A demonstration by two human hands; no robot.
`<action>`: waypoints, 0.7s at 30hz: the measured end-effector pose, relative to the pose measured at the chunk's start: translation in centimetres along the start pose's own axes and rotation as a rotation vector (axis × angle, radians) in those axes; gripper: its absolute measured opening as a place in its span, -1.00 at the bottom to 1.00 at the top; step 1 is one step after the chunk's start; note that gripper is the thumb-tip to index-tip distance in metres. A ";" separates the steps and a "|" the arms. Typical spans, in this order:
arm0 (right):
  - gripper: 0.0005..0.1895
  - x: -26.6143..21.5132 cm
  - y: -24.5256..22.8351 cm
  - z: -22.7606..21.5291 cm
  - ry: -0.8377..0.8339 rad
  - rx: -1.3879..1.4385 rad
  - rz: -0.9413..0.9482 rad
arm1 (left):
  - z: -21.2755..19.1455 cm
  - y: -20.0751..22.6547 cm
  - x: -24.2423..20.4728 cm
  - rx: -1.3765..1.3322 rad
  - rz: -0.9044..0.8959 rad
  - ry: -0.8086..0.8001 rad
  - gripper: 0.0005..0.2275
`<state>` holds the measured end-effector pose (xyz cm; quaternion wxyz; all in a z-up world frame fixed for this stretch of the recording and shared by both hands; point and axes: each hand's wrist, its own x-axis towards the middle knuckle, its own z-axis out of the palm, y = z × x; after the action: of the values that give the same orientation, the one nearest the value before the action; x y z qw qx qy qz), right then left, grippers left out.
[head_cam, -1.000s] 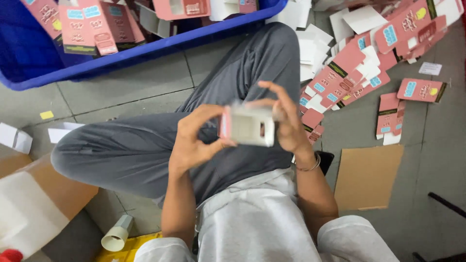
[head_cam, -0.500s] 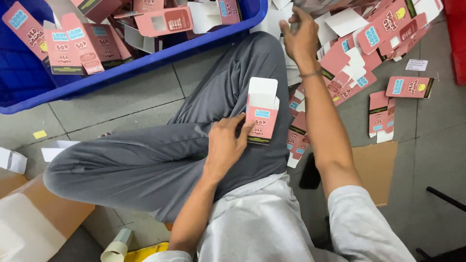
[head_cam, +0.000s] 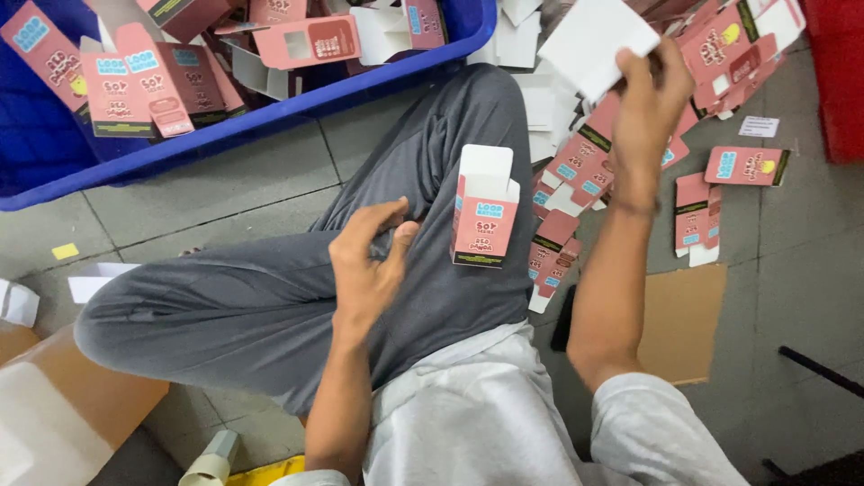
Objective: Folding small pink cardboard boxes from flat templates into their final shape and placing them in a storage bin.
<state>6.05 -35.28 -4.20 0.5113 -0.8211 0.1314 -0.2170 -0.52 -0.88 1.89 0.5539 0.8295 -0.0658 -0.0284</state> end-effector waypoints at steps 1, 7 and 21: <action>-0.76 -1.2 -2.0 -0.8 -0.026 0.215 0.117 | -0.3 0.7 0.5 -0.105 0.009 -0.037 -0.74; -0.78 -8.1 -8.6 -0.1 -0.170 0.308 0.168 | 1.0 0.5 2.7 -0.623 0.071 -0.195 -0.68; -0.83 -11.5 -11.7 3.9 -0.454 0.690 0.101 | 1.6 -5.1 1.1 -1.052 0.113 -0.429 -0.36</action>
<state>-2.10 -22.00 2.20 0.7823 -0.6213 -0.0251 -0.0363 0.81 -0.58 -3.43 0.8672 0.4130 -0.1982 -0.1954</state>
